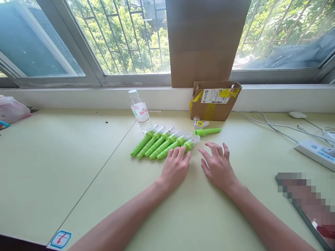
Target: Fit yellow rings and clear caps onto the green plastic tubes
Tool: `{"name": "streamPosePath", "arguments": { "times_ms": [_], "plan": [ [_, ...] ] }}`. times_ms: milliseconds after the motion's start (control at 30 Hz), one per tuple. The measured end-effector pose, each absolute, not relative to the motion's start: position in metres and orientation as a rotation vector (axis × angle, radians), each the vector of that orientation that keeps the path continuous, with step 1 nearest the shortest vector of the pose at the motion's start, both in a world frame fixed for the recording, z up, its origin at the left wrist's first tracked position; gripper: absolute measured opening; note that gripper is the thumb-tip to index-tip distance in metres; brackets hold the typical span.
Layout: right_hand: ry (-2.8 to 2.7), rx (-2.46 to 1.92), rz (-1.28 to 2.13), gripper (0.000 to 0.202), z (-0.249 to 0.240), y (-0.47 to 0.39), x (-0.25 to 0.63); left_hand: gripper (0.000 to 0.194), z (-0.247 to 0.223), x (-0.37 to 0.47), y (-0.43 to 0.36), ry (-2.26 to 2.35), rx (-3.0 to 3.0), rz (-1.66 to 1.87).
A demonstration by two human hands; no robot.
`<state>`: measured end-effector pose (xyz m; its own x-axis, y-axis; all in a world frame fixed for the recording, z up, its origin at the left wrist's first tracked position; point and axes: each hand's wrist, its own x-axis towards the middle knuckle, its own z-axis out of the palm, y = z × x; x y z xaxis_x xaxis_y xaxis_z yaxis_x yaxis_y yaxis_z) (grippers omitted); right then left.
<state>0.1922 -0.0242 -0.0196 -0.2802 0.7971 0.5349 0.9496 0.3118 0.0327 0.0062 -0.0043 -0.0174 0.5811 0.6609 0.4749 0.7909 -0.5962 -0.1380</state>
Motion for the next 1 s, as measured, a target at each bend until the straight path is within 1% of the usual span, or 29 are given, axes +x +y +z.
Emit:
{"name": "streamPosePath", "arguments": {
  "times_ms": [200, 467, 700, 1000],
  "plan": [
    [-2.146, -1.562, -0.482, 0.032, -0.018, -0.022, 0.192, 0.027, -0.011, 0.009, -0.009, -0.95, -2.665, -0.553],
    [-2.065, -1.58, -0.5, 0.029, -0.012, -0.004, 0.198, 0.028, -0.007, 0.01, -0.011, -0.894, -2.742, -0.504],
    [-2.001, -1.623, -0.498, 0.026, -0.004, 0.033, 0.208, 0.025, -0.008, 0.009, -0.009, -0.857, -2.766, -0.49],
    [-2.03, -1.758, -0.361, 0.03, -0.005, 0.087, 0.224, 0.021, -0.015, 0.009, -0.007, -0.831, -2.742, -0.576]
  ]
}}
